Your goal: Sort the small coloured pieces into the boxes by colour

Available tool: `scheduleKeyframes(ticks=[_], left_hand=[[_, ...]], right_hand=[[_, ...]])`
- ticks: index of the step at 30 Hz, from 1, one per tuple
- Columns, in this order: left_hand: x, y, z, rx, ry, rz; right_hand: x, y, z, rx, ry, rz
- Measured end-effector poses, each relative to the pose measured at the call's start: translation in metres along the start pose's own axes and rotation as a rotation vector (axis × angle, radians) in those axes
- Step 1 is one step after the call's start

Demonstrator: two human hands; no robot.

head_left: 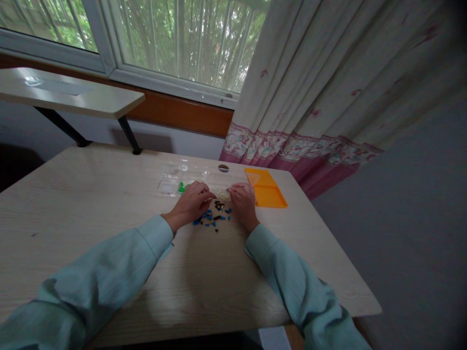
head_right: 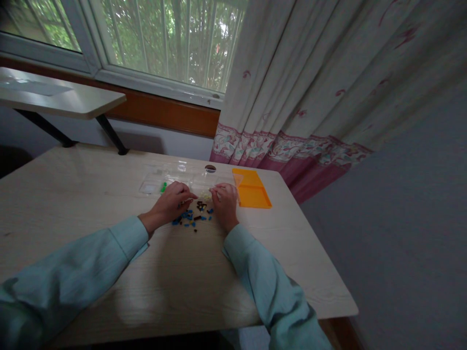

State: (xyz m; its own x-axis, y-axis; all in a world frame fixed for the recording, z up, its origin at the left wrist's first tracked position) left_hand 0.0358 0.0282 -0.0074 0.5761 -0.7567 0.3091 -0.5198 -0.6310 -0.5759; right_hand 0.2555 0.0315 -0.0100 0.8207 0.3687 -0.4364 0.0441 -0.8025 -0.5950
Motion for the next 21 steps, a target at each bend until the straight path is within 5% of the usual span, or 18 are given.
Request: scheduleKeyframes(ticks=[11,21], left_hand=[[0.016,0.003,0.012,-0.151,-0.088,0.161],[0.017,0.001,0.011,-0.185,-0.086,0.116]], right_hand=[[-0.006,-0.001,0.000,0.026,0.007,-0.011],[-0.006,-0.001,0.000,0.022,0.004,-0.026]])
Point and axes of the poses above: each hand's wrist, its own y-axis away from the middle knuckle, its own z-axis out of the palm, x = y × z, the point moved 1 cm from there along -y, towards the middle knuckle, and after that the axes turned 3 degrees about y, right-handed, at the moved point
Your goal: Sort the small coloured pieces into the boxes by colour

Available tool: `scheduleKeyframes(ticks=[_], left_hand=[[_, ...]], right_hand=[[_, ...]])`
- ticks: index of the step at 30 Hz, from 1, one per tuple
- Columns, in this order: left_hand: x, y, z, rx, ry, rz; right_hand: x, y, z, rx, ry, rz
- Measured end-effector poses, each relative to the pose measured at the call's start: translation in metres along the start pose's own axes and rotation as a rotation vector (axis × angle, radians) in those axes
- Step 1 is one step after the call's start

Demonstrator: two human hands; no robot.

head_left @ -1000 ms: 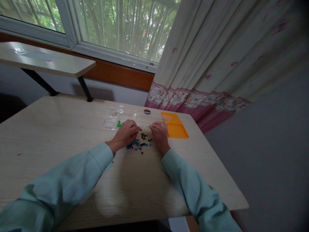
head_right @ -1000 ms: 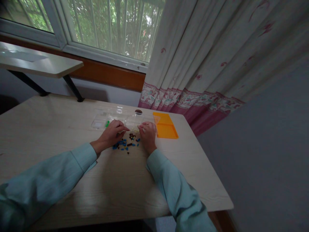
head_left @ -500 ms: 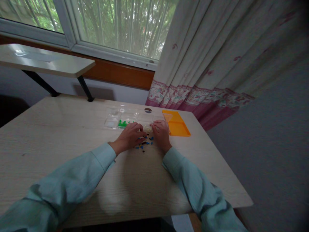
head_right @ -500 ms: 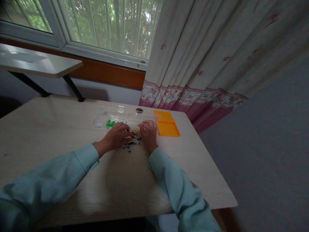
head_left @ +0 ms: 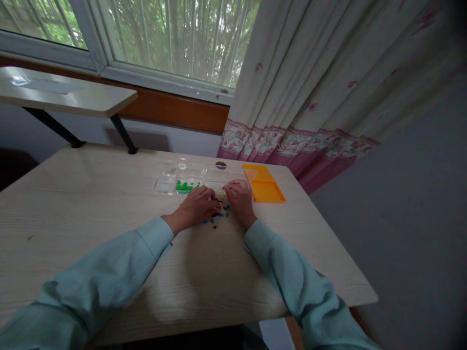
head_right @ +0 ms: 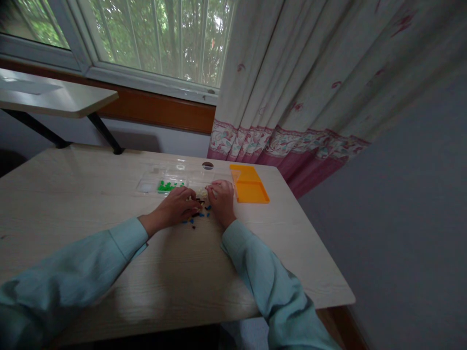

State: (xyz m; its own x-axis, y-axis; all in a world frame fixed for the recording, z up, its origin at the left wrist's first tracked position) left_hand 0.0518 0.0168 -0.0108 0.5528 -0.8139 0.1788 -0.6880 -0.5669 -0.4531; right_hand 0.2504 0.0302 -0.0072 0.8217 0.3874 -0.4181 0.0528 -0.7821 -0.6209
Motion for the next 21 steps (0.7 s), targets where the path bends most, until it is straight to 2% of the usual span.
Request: scheduleKeyframes(ticks=[21], left_hand=[[0.0020,-0.0018,-0.0001,-0.050,0.035,-0.025]], right_hand=[[-0.0012,0.0005,0.0007,-0.012,-0.018,0.017]])
Point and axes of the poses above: each hand's wrist, its own y-axis away from the middle knuckle, its own z-axis out of the palm, x = y × z, the point moved 1 cm from there along -y, towards the middle knuckle, and after that the axes turned 3 degrees about y, right-handed, at the moved point
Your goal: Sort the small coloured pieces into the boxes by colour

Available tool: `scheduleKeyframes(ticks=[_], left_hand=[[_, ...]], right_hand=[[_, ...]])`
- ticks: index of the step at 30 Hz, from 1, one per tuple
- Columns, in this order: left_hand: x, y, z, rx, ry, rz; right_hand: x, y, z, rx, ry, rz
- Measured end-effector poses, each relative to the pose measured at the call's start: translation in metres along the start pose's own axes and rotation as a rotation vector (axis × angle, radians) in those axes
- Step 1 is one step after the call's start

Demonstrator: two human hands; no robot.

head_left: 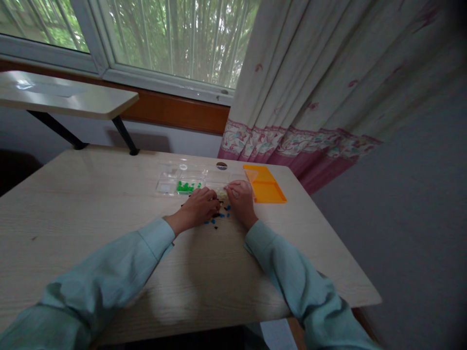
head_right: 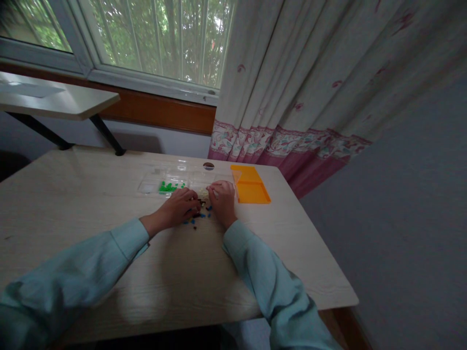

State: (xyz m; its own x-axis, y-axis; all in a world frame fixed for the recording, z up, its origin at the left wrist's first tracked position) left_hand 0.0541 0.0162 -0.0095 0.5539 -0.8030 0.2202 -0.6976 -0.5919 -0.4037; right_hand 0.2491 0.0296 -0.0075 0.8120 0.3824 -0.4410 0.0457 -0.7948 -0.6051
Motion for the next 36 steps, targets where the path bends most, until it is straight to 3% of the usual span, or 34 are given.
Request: scheduleKeyframes(ticks=[8,15,21,28,36], left_hand=[[-0.004,0.000,0.002,0.103,0.085,-0.054],[-0.019,-0.001,-0.001,0.335,0.313,-0.229],[-0.020,0.001,-0.003,0.376,0.345,-0.235],[-0.017,0.001,-0.008,0.375,0.347,-0.206],[-0.018,0.001,-0.005,0.359,0.319,-0.214]], right_hand=[[-0.004,0.000,-0.004,-0.004,0.018,-0.055],[-0.018,0.011,-0.003,-0.088,0.033,-0.305],[-0.027,0.017,-0.006,-0.111,0.092,-0.400],[-0.027,0.015,-0.005,0.020,0.080,-0.481],[-0.029,0.015,-0.006,0.030,0.067,-0.476]])
Point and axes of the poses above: each hand's wrist, its own y-axis away from the middle knuckle, its own z-axis out of the palm, x = y × z, the point moved 1 cm from there along -y, towards the middle knuckle, and after that the axes turned 3 degrees about y, right-handed, at the moved point
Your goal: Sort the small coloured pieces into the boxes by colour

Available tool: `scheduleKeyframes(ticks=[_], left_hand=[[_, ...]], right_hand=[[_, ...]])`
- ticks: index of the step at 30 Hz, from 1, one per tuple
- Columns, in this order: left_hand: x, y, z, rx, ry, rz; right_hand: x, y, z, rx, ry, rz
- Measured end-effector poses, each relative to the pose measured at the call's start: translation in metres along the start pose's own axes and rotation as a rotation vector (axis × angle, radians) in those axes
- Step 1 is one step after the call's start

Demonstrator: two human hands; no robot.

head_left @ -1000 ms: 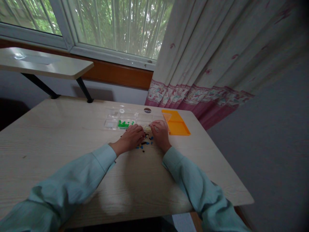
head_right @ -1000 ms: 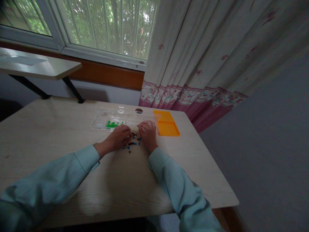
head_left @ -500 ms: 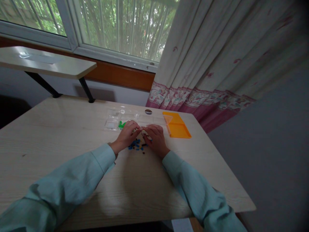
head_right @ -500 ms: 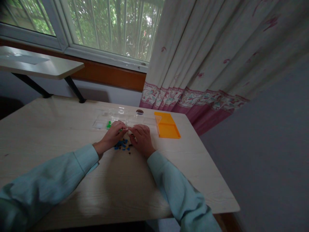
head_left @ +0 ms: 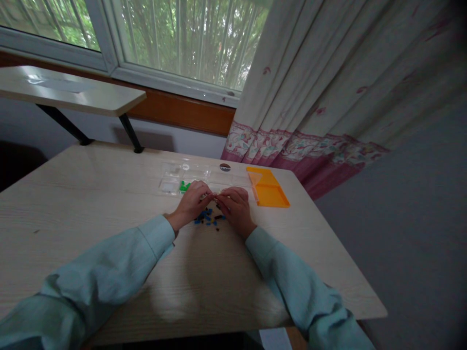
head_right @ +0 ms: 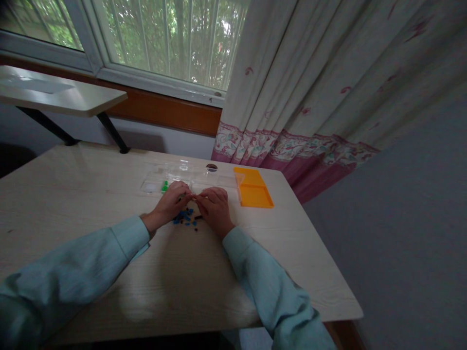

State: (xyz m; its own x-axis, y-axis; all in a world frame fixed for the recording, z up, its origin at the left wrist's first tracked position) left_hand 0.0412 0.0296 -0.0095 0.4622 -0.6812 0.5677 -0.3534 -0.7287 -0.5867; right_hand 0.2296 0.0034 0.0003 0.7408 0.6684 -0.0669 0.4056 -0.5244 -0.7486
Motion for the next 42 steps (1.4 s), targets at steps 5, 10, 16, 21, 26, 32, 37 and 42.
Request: scheduleKeyframes(ticks=[5,10,16,21,26,32,37,42], left_hand=[[0.001,0.000,-0.001,-0.005,-0.007,-0.001],[0.001,-0.001,-0.002,-0.024,-0.008,0.000],[0.002,0.000,-0.002,0.004,-0.023,-0.032],[0.004,0.001,-0.004,0.060,-0.073,-0.071],[0.003,0.001,-0.003,0.053,-0.104,-0.086],[0.002,0.002,-0.002,0.016,-0.131,-0.095],[0.003,0.002,0.000,-0.017,-0.125,-0.083],[0.004,0.003,0.001,-0.015,-0.093,-0.056]], right_hand=[[0.000,0.001,0.001,-0.032,0.002,0.029],[-0.001,0.000,0.001,-0.029,0.012,0.035],[0.002,-0.002,-0.002,-0.044,0.021,0.109],[0.019,-0.001,0.001,-0.066,0.099,0.363],[0.025,-0.001,0.004,-0.130,0.102,0.415],[0.017,-0.004,0.000,-0.113,0.077,0.381],[0.013,-0.006,-0.006,-0.085,0.103,0.334],[0.026,-0.007,-0.018,-0.176,0.088,0.206]])
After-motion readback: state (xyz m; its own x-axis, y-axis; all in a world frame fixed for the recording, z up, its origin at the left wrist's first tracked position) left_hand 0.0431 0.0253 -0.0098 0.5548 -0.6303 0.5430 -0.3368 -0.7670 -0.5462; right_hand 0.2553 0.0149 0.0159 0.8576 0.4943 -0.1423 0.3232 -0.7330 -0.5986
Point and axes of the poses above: each hand's wrist, its own y-axis away from the middle knuckle, its own z-axis out of the palm, x = y × z, the point moved 1 cm from there along -y, towards the middle knuckle, and after that the axes turned 3 degrees about y, right-handed, at the moved point
